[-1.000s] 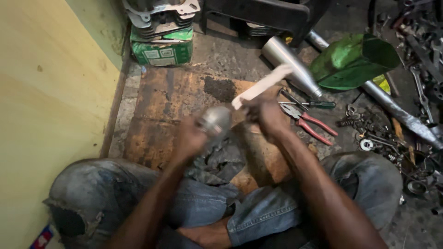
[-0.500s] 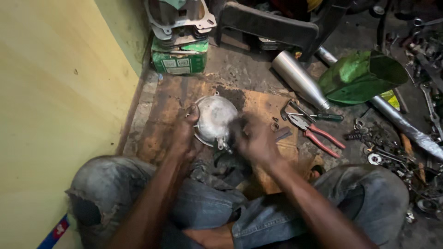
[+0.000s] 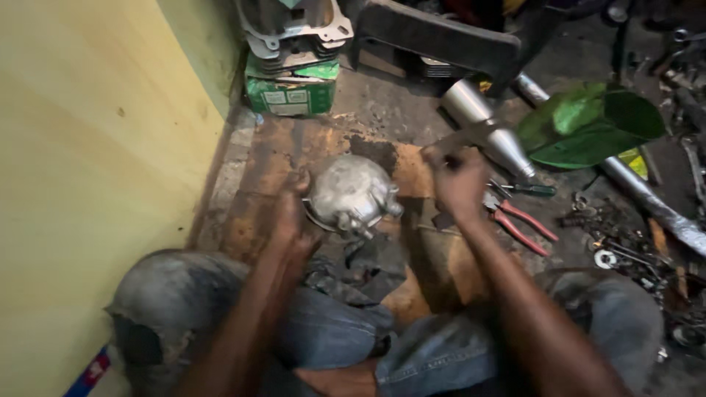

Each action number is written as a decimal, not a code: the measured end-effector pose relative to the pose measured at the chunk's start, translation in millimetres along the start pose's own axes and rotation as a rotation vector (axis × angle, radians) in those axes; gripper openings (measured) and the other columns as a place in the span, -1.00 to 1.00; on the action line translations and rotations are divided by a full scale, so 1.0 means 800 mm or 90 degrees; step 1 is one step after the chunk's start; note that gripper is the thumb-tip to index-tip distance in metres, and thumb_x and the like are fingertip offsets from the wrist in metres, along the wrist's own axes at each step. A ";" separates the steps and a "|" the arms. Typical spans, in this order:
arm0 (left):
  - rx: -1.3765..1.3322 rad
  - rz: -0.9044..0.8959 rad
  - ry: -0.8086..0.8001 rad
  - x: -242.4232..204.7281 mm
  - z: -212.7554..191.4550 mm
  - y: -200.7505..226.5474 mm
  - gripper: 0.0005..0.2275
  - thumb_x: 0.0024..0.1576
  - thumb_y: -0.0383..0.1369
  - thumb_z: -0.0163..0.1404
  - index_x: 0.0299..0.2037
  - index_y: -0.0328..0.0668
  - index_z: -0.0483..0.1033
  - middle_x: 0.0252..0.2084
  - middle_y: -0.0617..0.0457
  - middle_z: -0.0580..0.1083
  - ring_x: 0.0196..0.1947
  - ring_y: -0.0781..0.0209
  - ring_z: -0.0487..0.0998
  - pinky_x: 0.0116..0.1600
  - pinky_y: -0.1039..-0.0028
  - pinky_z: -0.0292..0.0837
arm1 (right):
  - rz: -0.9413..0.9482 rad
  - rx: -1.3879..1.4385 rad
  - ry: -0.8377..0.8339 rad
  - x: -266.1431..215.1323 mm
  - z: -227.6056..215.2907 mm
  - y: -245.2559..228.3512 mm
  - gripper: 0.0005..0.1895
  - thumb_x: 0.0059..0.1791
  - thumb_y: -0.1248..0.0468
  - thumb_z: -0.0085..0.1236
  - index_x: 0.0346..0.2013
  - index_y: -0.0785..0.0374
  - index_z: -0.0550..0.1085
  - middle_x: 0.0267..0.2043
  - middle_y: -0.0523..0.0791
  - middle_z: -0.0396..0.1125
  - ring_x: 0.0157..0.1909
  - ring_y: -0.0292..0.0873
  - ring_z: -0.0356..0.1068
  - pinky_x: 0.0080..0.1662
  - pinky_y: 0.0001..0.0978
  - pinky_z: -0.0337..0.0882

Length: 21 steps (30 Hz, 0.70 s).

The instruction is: The person sits on the floor and uses a metal file to smooth the edges of a circular metal part. They rotate the part frequently to file different sections of the rim and interior surfaces.

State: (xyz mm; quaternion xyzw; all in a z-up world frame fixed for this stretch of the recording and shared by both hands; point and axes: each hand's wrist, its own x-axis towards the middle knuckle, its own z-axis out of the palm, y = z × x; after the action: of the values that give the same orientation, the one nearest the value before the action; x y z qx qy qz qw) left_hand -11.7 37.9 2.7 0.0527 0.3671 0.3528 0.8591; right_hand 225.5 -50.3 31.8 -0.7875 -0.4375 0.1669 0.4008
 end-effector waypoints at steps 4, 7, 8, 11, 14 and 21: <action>-0.092 -0.033 -0.027 0.007 0.007 0.004 -0.57 0.22 -0.18 -0.11 0.18 -0.35 0.43 0.17 -0.24 0.49 0.11 -0.12 0.55 0.14 0.10 0.56 | 0.222 0.343 -0.095 -0.006 -0.005 -0.031 -0.77 0.01 0.18 0.18 -0.32 0.33 0.55 -0.30 0.00 0.52 -0.34 -0.11 0.55 -0.25 -0.24 0.51; 0.001 -0.017 0.013 -0.007 0.014 0.002 -0.55 0.13 -0.17 -0.10 0.18 -0.24 0.43 0.15 -0.18 0.49 0.05 -0.08 0.57 0.06 0.10 0.56 | 0.309 0.532 -0.136 -0.022 0.001 -0.048 -0.76 0.02 0.17 0.17 -0.34 0.33 0.54 -0.36 -0.07 0.47 -0.38 -0.17 0.50 -0.25 -0.31 0.55; 0.033 -0.018 0.001 -0.012 0.018 -0.001 -0.54 0.08 -0.19 -0.11 0.18 -0.17 0.43 0.13 -0.15 0.49 0.01 -0.06 0.58 0.02 0.09 0.57 | 0.316 0.578 -0.135 -0.024 0.002 -0.052 -0.75 0.04 0.17 0.18 -0.33 0.34 0.54 -0.39 -0.09 0.43 -0.41 -0.19 0.44 -0.26 -0.33 0.53; 0.165 0.027 -0.036 -0.027 0.031 -0.012 -0.52 0.07 -0.17 -0.04 0.21 -0.13 0.38 0.09 -0.14 0.48 -0.02 -0.04 0.58 0.00 0.10 0.58 | 0.240 0.493 -0.135 -0.030 0.000 -0.061 -0.76 0.08 0.23 0.19 -0.27 0.42 0.57 -0.34 -0.07 0.48 -0.38 -0.23 0.40 -0.28 -0.35 0.45; 0.296 0.011 -0.036 -0.034 0.040 -0.021 -0.47 0.11 0.00 -0.03 0.23 -0.11 0.39 0.00 -0.13 0.55 -0.10 0.01 0.60 -0.04 0.19 0.56 | 0.206 0.413 -0.131 -0.040 0.002 -0.069 -0.77 0.03 0.25 0.20 -0.27 0.43 0.60 -0.33 -0.02 0.52 -0.39 -0.20 0.45 -0.28 -0.30 0.54; 0.320 -0.041 -0.103 -0.026 0.039 -0.031 -0.50 0.11 0.14 0.00 0.03 -0.07 0.57 -0.25 0.08 0.58 -0.30 0.23 0.56 -0.23 0.39 0.49 | 0.181 0.429 -0.225 -0.048 0.015 -0.098 -0.76 0.01 0.21 0.19 -0.24 0.38 0.59 -0.34 -0.05 0.54 -0.38 -0.17 0.53 -0.30 -0.27 0.58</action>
State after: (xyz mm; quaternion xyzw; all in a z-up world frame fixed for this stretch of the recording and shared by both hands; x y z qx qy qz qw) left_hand 12.8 11.5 28.7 0.2806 0.3750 0.2174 0.8564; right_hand 152.9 -53.1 81.5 -0.6240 -0.3071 0.4874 0.5280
